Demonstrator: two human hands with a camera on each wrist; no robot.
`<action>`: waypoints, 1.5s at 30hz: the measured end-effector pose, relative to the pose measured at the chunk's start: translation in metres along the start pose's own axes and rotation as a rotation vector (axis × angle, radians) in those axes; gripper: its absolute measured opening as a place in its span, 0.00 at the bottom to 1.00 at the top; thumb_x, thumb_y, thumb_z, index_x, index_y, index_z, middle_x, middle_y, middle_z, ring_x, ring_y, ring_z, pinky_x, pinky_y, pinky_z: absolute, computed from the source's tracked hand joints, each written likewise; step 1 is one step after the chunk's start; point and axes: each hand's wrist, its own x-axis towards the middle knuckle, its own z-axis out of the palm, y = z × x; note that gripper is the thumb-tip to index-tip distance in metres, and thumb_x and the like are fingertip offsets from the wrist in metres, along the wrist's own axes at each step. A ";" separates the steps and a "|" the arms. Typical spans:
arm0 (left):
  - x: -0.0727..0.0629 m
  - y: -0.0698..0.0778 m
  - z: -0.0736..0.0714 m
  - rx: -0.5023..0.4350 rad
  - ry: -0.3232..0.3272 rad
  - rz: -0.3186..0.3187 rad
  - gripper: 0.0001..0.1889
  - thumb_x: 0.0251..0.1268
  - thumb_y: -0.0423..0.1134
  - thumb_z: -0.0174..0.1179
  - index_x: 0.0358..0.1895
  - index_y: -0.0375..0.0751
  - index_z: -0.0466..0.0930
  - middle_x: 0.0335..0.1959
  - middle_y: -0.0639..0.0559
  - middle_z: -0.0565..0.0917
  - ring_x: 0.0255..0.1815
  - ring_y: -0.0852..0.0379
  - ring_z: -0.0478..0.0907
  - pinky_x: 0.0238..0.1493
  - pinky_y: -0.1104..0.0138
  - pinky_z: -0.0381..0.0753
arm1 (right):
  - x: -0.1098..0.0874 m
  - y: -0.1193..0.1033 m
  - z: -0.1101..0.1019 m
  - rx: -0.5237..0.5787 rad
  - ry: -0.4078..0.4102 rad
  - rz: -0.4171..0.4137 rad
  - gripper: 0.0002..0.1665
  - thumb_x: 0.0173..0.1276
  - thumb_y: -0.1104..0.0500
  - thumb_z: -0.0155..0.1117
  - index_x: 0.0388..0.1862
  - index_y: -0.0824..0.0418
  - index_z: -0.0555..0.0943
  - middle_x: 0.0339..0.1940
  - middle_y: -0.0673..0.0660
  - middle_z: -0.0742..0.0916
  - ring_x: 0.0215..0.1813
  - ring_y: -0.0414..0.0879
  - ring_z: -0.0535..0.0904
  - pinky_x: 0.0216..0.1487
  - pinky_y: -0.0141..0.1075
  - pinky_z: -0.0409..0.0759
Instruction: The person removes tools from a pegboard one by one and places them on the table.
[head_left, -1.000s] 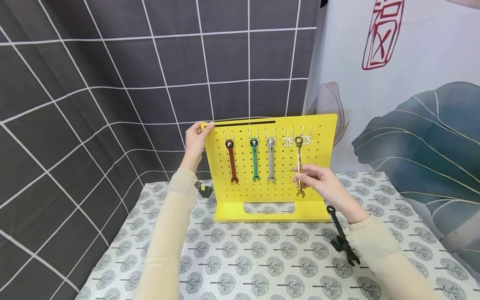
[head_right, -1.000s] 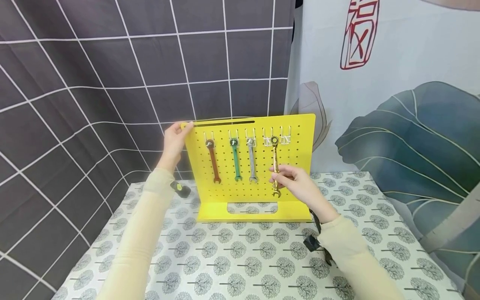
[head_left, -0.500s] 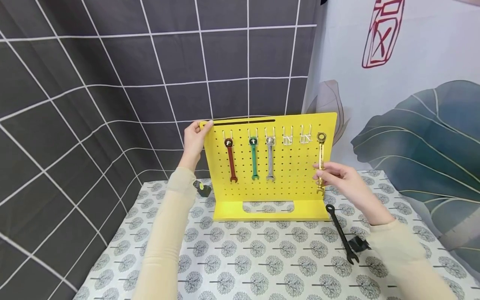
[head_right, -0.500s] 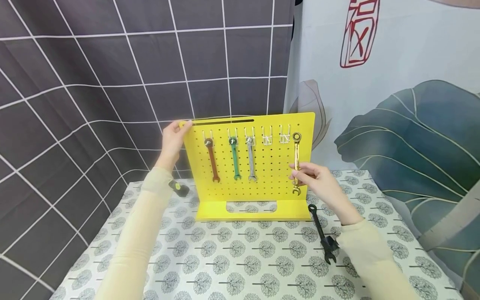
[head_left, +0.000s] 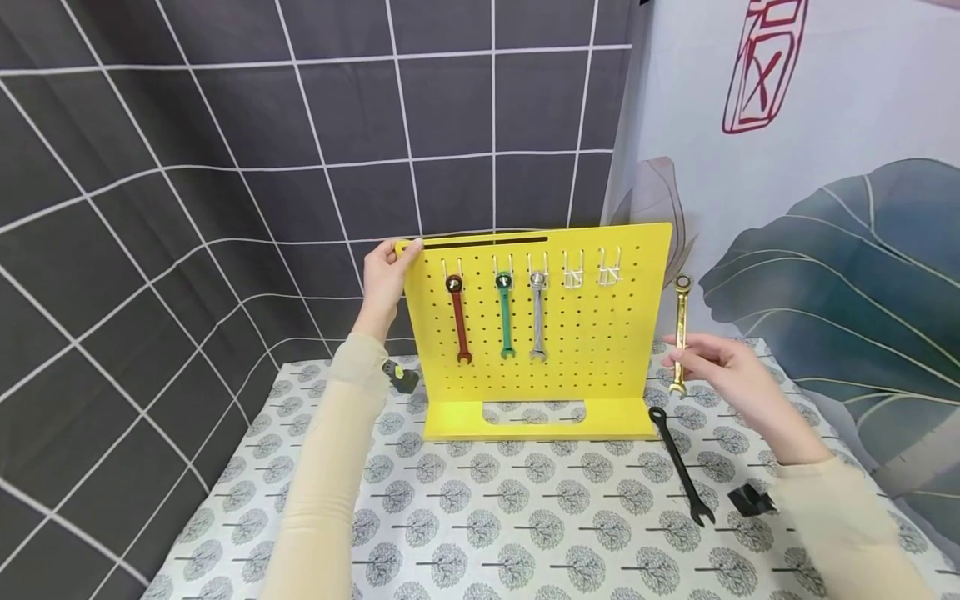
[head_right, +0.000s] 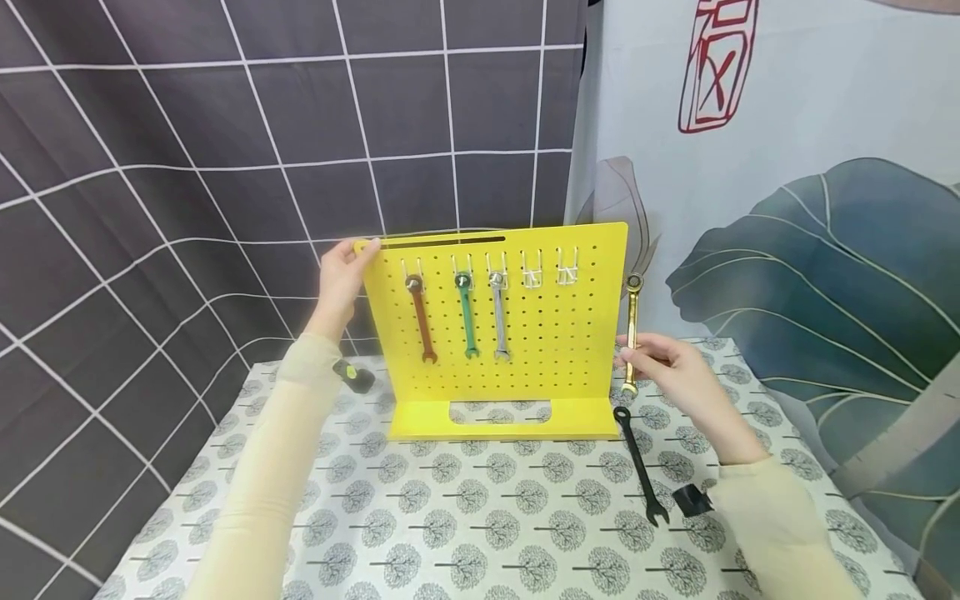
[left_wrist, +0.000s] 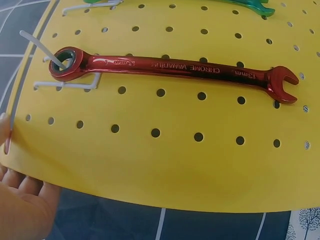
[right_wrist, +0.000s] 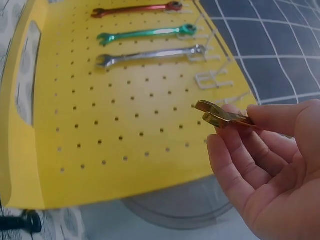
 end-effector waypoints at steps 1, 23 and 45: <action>0.000 0.000 0.000 0.003 0.000 0.000 0.16 0.66 0.47 0.69 0.46 0.38 0.81 0.38 0.48 0.85 0.36 0.56 0.81 0.42 0.67 0.79 | -0.002 0.002 -0.001 -0.006 0.003 0.004 0.25 0.79 0.53 0.58 0.65 0.67 0.76 0.42 0.46 0.90 0.41 0.42 0.87 0.45 0.28 0.79; 0.001 -0.001 -0.002 0.015 -0.001 0.001 0.16 0.67 0.47 0.68 0.47 0.38 0.81 0.39 0.48 0.85 0.38 0.56 0.82 0.45 0.66 0.78 | -0.022 0.045 -0.014 -0.044 -0.054 0.200 0.32 0.77 0.51 0.60 0.66 0.75 0.73 0.46 0.54 0.88 0.41 0.44 0.87 0.43 0.27 0.79; 0.001 -0.003 0.000 0.012 -0.014 0.018 0.16 0.67 0.48 0.68 0.46 0.39 0.81 0.39 0.48 0.85 0.38 0.56 0.82 0.44 0.67 0.79 | -0.042 0.092 -0.006 -0.007 -0.176 0.358 0.32 0.77 0.55 0.60 0.67 0.79 0.69 0.48 0.68 0.86 0.38 0.48 0.84 0.42 0.38 0.85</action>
